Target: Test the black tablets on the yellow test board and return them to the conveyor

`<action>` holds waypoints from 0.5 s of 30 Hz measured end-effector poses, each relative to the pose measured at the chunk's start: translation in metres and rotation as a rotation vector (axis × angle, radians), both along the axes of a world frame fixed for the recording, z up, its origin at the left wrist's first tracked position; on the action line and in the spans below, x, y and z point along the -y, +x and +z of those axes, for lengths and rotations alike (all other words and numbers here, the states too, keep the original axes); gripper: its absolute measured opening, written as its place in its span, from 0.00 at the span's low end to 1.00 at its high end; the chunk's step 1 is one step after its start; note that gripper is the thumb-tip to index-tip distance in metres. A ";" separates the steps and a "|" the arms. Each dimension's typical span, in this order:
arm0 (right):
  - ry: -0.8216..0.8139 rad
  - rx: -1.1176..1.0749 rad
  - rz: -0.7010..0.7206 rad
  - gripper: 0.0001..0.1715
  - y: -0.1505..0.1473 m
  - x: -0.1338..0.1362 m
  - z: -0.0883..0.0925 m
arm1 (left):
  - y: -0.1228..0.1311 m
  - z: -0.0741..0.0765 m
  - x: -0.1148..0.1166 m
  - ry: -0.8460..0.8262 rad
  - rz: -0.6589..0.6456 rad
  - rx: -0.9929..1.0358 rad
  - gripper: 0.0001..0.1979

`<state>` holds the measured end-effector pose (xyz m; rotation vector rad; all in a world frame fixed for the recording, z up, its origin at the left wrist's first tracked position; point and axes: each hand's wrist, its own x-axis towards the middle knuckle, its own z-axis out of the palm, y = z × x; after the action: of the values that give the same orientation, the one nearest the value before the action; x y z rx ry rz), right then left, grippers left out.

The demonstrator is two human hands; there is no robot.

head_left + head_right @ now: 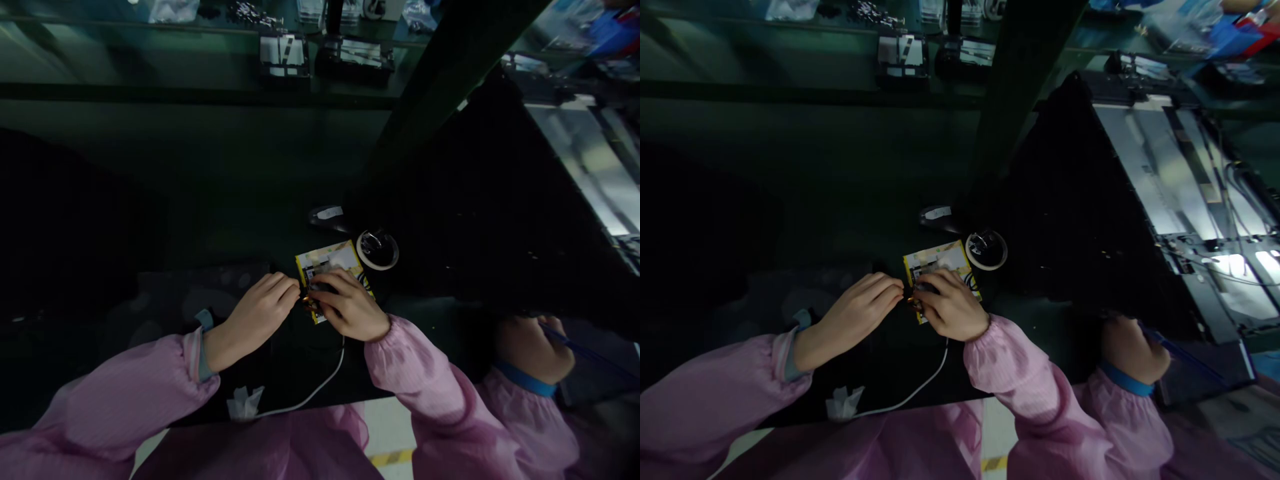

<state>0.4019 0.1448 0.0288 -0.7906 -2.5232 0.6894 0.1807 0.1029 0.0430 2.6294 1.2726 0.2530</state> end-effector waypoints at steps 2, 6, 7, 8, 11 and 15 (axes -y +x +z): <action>0.004 0.019 0.000 0.16 -0.001 0.000 0.000 | 0.000 0.000 0.000 0.004 -0.001 0.000 0.11; 0.092 0.145 -0.020 0.11 -0.008 0.006 0.003 | 0.001 -0.001 -0.001 0.034 -0.012 -0.024 0.11; 0.105 0.166 -0.025 0.10 -0.010 0.007 0.003 | 0.001 -0.001 -0.001 0.036 -0.010 -0.034 0.11; 0.105 0.162 -0.030 0.10 -0.011 0.007 0.004 | 0.001 -0.001 -0.002 0.032 -0.011 -0.046 0.10; 0.049 0.026 -0.055 0.12 -0.005 0.005 0.008 | 0.000 0.004 -0.004 0.009 -0.017 -0.075 0.10; -0.006 -0.197 -0.287 0.19 0.025 0.006 0.020 | 0.001 0.017 0.000 0.077 -0.060 -0.044 0.11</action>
<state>0.4264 0.1390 0.0489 -1.0089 -2.1763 0.6418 0.1816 0.1031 0.0603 2.7475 1.2181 0.2397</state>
